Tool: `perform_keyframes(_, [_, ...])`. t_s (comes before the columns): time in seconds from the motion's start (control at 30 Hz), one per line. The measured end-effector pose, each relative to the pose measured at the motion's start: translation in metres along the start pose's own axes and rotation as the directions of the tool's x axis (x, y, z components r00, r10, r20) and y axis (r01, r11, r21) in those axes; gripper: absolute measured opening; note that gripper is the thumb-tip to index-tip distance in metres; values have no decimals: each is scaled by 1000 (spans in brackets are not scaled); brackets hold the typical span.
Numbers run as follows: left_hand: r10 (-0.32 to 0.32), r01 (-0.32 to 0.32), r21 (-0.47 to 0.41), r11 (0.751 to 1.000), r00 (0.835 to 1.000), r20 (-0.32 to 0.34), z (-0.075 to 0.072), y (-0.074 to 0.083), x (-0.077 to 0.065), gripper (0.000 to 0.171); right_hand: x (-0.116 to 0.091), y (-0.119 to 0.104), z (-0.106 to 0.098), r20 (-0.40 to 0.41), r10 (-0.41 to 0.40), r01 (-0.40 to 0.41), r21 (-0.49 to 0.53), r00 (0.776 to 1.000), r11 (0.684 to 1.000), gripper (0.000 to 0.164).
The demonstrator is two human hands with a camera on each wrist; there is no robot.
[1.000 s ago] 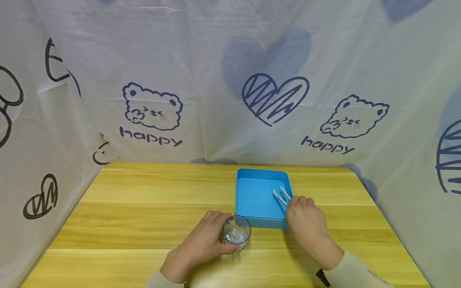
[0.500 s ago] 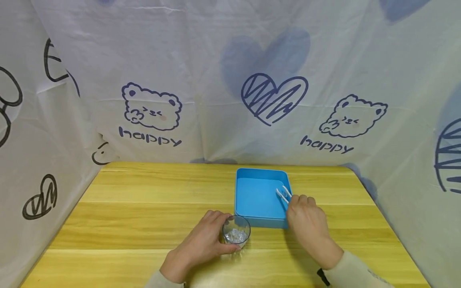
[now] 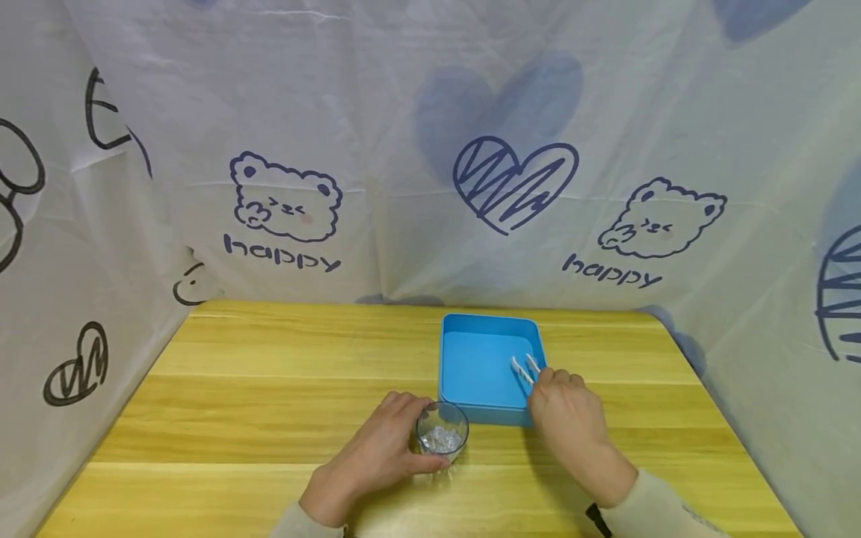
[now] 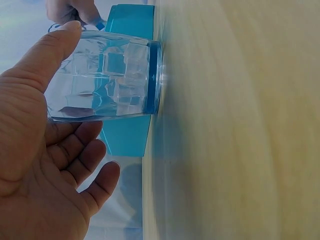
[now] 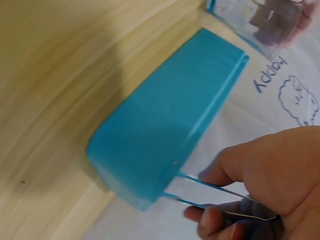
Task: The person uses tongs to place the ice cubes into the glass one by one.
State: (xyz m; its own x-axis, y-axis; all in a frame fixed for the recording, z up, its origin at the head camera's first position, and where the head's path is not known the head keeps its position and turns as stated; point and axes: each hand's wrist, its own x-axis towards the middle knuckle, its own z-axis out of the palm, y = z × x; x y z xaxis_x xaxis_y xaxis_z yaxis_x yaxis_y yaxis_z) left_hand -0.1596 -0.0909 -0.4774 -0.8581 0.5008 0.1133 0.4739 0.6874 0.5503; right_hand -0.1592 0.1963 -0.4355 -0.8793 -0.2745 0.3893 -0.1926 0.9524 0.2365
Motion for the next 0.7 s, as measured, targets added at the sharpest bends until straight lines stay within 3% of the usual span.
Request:
perform_keyframes(0.2, [0, 0, -1, 1000, 1000, 4, 0, -1, 0, 88, -2, -1, -9, 75, 14, -14, -9, 997, 1000, 22])
perform_keyframes(0.4, [-5, 5, -3, 1000, 1000, 5, -1, 0, 1, 88, 2, 1, -8, 70, 16, -17, 12, 997, 1000, 23])
perform_keyframes(0.7, [-8, 8, -4, 1000, 1000, 7, -1, 2, 1, 88, 11, 3, 11, -55, 38, -36, 29, 998, 999, 16])
